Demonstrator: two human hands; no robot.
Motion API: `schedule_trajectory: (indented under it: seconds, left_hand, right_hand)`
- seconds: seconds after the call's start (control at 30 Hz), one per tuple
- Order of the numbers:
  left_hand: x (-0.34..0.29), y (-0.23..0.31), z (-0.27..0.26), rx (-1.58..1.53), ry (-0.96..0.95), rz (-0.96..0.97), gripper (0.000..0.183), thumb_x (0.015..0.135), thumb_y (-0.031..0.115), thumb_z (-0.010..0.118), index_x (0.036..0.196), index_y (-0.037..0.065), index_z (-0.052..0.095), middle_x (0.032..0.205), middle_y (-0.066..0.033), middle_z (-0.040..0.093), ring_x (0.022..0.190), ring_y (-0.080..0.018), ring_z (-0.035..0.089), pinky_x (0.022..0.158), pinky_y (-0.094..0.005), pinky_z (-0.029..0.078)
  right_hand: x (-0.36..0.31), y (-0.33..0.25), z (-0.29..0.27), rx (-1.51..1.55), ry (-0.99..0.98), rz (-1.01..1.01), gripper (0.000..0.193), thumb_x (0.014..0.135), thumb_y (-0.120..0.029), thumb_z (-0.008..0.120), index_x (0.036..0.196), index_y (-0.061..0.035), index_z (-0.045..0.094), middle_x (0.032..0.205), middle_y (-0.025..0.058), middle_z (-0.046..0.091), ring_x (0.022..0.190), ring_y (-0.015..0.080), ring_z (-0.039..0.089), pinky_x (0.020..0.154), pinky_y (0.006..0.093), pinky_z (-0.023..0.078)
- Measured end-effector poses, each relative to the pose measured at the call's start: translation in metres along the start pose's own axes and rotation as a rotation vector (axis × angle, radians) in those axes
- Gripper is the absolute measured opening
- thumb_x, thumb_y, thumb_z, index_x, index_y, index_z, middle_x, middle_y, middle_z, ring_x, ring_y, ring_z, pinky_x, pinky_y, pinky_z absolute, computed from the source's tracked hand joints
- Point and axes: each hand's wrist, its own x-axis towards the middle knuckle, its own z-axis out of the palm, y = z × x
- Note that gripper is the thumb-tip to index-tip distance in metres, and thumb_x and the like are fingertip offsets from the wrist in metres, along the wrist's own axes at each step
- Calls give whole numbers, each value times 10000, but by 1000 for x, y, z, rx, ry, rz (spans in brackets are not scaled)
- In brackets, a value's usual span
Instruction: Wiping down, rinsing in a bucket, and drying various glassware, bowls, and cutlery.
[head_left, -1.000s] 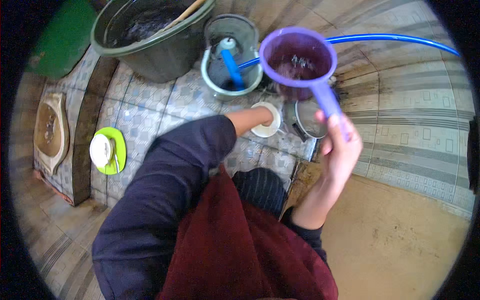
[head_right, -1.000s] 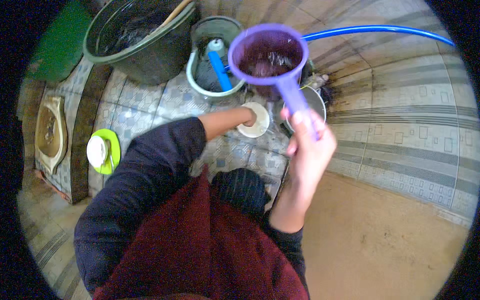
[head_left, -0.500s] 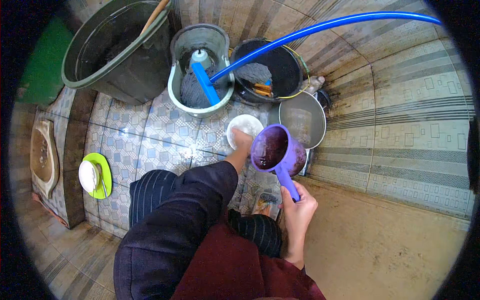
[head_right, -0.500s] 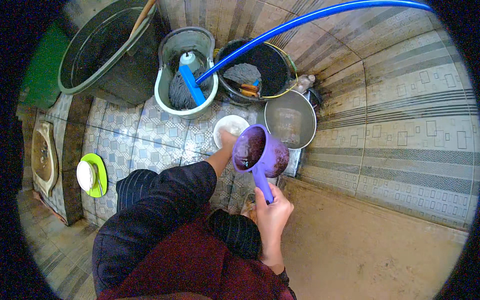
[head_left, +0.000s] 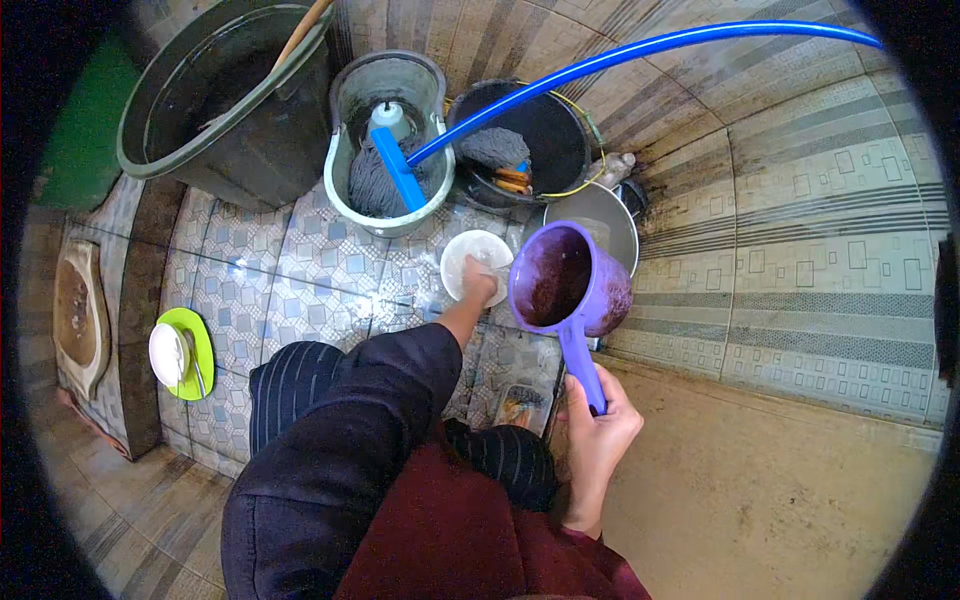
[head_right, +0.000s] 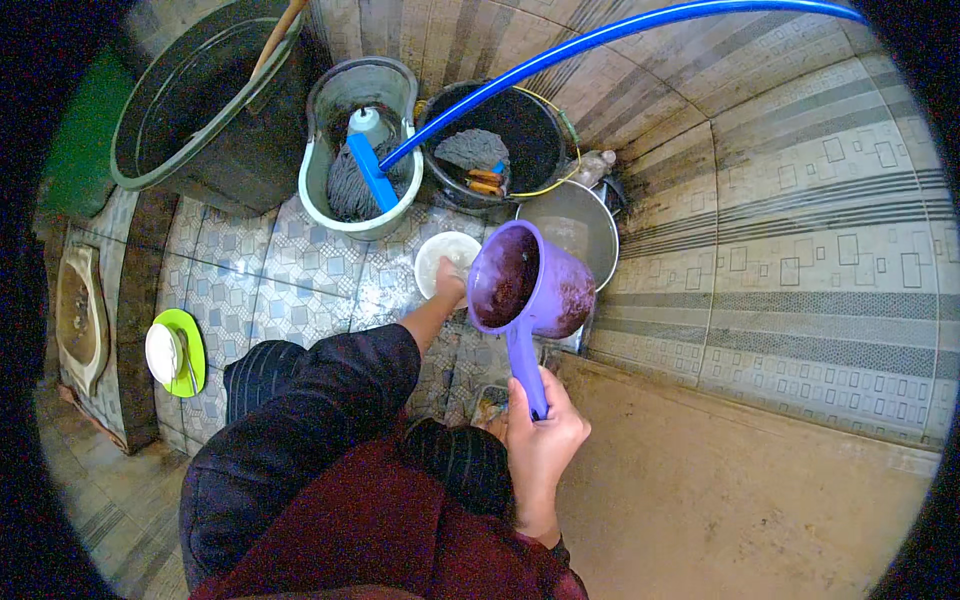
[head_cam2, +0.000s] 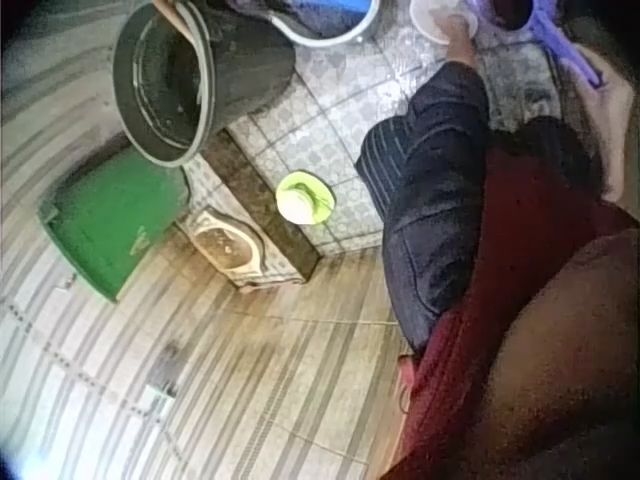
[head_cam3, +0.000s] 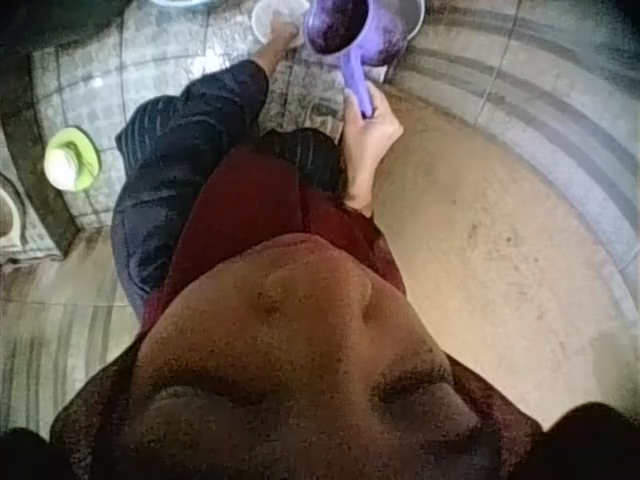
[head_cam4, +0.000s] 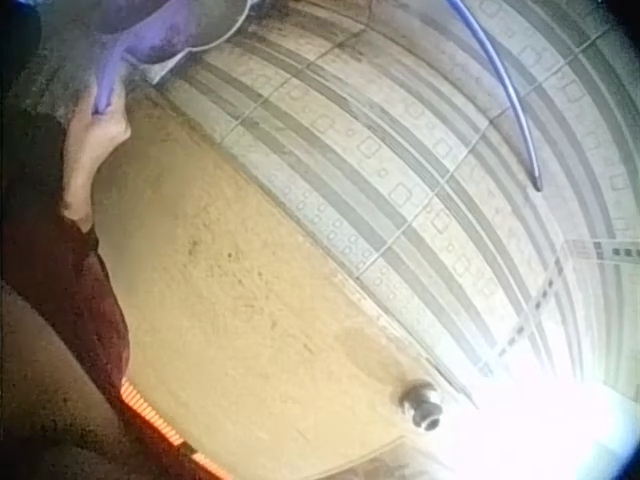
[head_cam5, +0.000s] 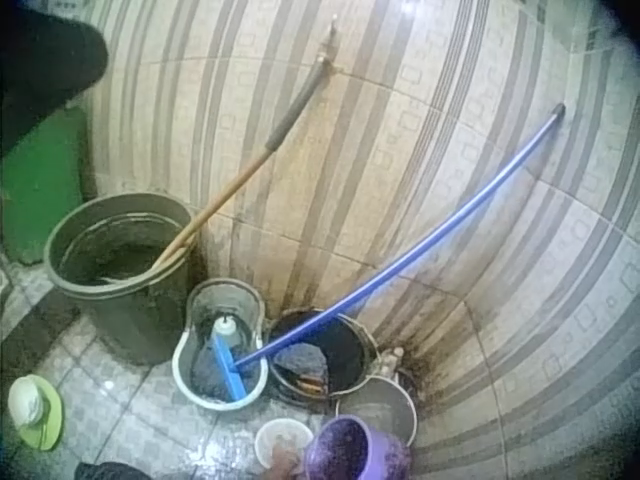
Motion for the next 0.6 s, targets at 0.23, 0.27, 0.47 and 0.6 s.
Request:
schedule_trajectory:
  seconds: [0.23, 0.27, 0.47, 0.6]
  left_hand:
    - [-139, 50, 58, 860, -497, -203, 469, 798, 462, 416, 830, 33, 603, 770, -134, 604, 705, -253, 587, 595, -369, 436]
    - [-139, 59, 56, 730, -607, -187, 458, 776, 462, 467, 832, 30, 606, 768, -116, 607, 686, -218, 584, 583, -351, 438]
    - [-160, 103, 49, 663, -747, -39, 514, 666, 438, 643, 888, -21, 584, 779, -104, 602, 697, -195, 568, 644, -300, 430]
    - [-166, 118, 52, 799, -688, 160, 508, 672, 366, 644, 946, -47, 532, 807, -150, 581, 766, -249, 566, 692, -321, 431]
  right_hand:
    - [9, 47, -22, -91, 182, 101, 176, 686, -69, 635, 827, 27, 594, 602, 85, 565, 516, 107, 533, 503, 251, 424]
    - [9, 47, -20, -84, 181, 97, 176, 686, -69, 635, 827, 27, 594, 602, 85, 565, 516, 107, 533, 503, 251, 424]
    - [15, 51, -10, -166, 194, 8, 179, 680, -73, 637, 826, 22, 593, 609, 121, 566, 507, 162, 549, 510, 270, 431]
    - [18, 49, -5, -193, 192, 20, 177, 677, -81, 638, 821, 12, 595, 634, 144, 574, 527, 205, 569, 528, 293, 443]
